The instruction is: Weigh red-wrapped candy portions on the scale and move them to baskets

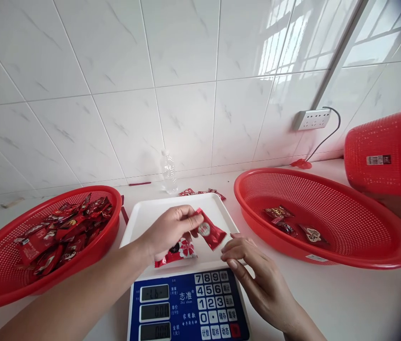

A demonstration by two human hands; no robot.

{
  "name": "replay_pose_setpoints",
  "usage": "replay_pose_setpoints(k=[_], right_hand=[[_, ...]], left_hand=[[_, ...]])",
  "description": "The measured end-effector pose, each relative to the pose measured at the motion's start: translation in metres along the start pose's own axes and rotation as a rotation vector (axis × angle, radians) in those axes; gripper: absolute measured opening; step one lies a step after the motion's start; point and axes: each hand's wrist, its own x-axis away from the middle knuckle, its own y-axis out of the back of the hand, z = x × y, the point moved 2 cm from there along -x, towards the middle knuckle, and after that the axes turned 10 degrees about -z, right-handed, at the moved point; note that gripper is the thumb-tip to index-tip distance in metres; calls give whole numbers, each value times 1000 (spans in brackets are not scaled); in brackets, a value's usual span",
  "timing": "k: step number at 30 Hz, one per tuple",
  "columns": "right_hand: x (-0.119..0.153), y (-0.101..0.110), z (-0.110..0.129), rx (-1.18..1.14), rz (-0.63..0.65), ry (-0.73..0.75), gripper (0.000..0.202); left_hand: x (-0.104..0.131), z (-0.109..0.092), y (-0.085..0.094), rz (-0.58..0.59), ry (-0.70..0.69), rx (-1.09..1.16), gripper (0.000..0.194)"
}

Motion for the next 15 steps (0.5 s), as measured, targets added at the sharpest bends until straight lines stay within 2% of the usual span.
replay_pose_setpoints(k=[3, 8, 12, 15], right_hand=[[1, 0, -3, 39, -41, -7, 14], [2, 0, -10, 188, -161, -45, 11], [-1, -2, -10, 207, -121, -8, 11], [-2, -4, -9, 216, -91, 26, 10]], left_hand=[[-4, 3, 8, -100, -31, -62, 28], [-3, 6, 11, -118, -206, -549, 17], [1, 12, 17, -123, -381, -915, 46], [6, 19, 23, 56, -298, -1019, 77]])
